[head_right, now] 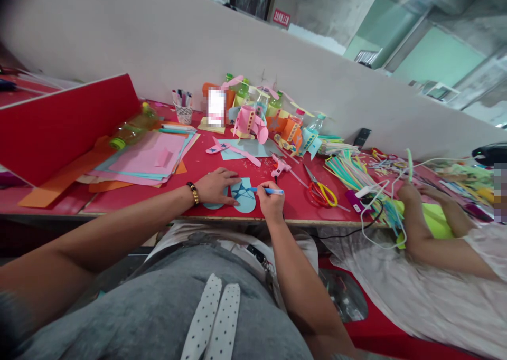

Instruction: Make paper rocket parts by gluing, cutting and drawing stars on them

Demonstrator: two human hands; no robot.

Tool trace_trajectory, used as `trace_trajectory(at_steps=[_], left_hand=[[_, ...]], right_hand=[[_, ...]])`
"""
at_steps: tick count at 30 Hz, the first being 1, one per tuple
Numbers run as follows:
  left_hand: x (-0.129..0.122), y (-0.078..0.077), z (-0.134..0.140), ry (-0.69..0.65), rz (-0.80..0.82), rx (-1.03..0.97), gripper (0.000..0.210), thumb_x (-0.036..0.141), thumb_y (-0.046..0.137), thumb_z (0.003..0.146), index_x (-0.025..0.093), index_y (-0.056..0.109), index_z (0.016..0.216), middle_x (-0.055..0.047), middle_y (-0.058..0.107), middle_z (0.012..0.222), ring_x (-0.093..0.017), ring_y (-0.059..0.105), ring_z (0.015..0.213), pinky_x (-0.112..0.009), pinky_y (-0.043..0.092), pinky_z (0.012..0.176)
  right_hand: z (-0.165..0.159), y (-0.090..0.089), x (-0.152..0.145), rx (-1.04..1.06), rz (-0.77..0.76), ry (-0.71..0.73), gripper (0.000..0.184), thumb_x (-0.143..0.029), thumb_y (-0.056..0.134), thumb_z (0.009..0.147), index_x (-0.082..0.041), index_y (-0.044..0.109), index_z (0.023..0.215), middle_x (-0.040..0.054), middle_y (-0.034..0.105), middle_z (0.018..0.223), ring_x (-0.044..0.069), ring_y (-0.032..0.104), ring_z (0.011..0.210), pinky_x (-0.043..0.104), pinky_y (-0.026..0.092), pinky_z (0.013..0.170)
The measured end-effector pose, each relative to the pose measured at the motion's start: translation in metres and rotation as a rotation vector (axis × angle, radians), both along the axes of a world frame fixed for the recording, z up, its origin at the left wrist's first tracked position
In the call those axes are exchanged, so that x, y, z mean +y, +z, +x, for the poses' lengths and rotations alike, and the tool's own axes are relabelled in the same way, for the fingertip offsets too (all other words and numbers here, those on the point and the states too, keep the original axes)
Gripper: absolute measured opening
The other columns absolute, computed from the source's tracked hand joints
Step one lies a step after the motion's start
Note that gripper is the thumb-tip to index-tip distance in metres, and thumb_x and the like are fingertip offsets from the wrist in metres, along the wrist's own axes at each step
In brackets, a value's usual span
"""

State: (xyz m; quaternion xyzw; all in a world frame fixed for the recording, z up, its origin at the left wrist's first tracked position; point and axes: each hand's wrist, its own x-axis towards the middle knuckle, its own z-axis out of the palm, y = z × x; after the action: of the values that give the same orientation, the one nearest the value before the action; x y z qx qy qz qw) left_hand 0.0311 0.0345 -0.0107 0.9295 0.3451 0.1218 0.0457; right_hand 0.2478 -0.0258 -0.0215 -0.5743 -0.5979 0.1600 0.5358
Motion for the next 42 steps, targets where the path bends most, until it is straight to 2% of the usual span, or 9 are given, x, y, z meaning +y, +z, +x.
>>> trace_trajectory(at_steps=[4, 11, 20, 34, 42], left_hand=[[-0.0006, 0.0012, 0.0001, -0.002, -0.006, -0.005, 0.087, 0.08, 0.054, 0.071, 0.022, 0.053, 0.136, -0.01, 0.05, 0.14, -0.032, 0.043, 0.123, -0.041, 0.036, 0.101], [-0.0004, 0.0011, 0.0005, 0.006, -0.007, 0.001, 0.085, 0.079, 0.055, 0.07, 0.023, 0.054, 0.134, -0.01, 0.051, 0.138, -0.032, 0.043, 0.122, -0.041, 0.036, 0.101], [0.0007, -0.0009, -0.0001, 0.005, -0.017, -0.01, 0.086, 0.08, 0.054, 0.069, 0.024, 0.053, 0.135, -0.009, 0.05, 0.14, -0.031, 0.042, 0.124, -0.04, 0.035, 0.103], [0.0023, -0.0019, -0.0007, 0.003, -0.022, -0.008, 0.088, 0.08, 0.054, 0.069, 0.024, 0.052, 0.137, -0.009, 0.048, 0.142, -0.032, 0.041, 0.125, -0.042, 0.035, 0.103], [0.0038, 0.0018, -0.0018, 0.0, -0.041, -0.006, 0.087, 0.079, 0.055, 0.07, 0.023, 0.051, 0.137, -0.008, 0.048, 0.143, -0.033, 0.04, 0.126, -0.043, 0.034, 0.105]], right_hand=[[0.0004, -0.0005, 0.0, -0.013, 0.001, -0.01, 0.014, -0.032, 0.058, 0.08, -0.021, 0.06, 0.071, -0.0007, 0.063, 0.059, 0.017, 0.062, 0.057, 0.027, 0.048, 0.057], [-0.0037, 0.0077, -0.0044, -0.042, -0.018, 0.114, 0.015, -0.032, 0.059, 0.079, -0.02, 0.061, 0.069, -0.0004, 0.063, 0.062, 0.016, 0.062, 0.06, 0.026, 0.048, 0.06], [-0.0014, 0.0037, -0.0014, 0.043, -0.035, 0.123, 0.016, -0.033, 0.06, 0.08, -0.02, 0.061, 0.072, -0.001, 0.063, 0.061, 0.017, 0.064, 0.061, 0.026, 0.049, 0.059], [0.0009, 0.0002, 0.0003, 0.185, -0.08, 0.11, 0.024, -0.044, 0.061, 0.081, -0.02, 0.061, 0.077, -0.001, 0.065, 0.06, 0.017, 0.066, 0.058, 0.026, 0.051, 0.056], [0.0014, -0.0008, -0.0013, 0.221, -0.067, 0.102, 0.026, -0.046, 0.06, 0.084, -0.02, 0.062, 0.083, -0.0005, 0.065, 0.06, 0.016, 0.064, 0.059, 0.025, 0.049, 0.055]])
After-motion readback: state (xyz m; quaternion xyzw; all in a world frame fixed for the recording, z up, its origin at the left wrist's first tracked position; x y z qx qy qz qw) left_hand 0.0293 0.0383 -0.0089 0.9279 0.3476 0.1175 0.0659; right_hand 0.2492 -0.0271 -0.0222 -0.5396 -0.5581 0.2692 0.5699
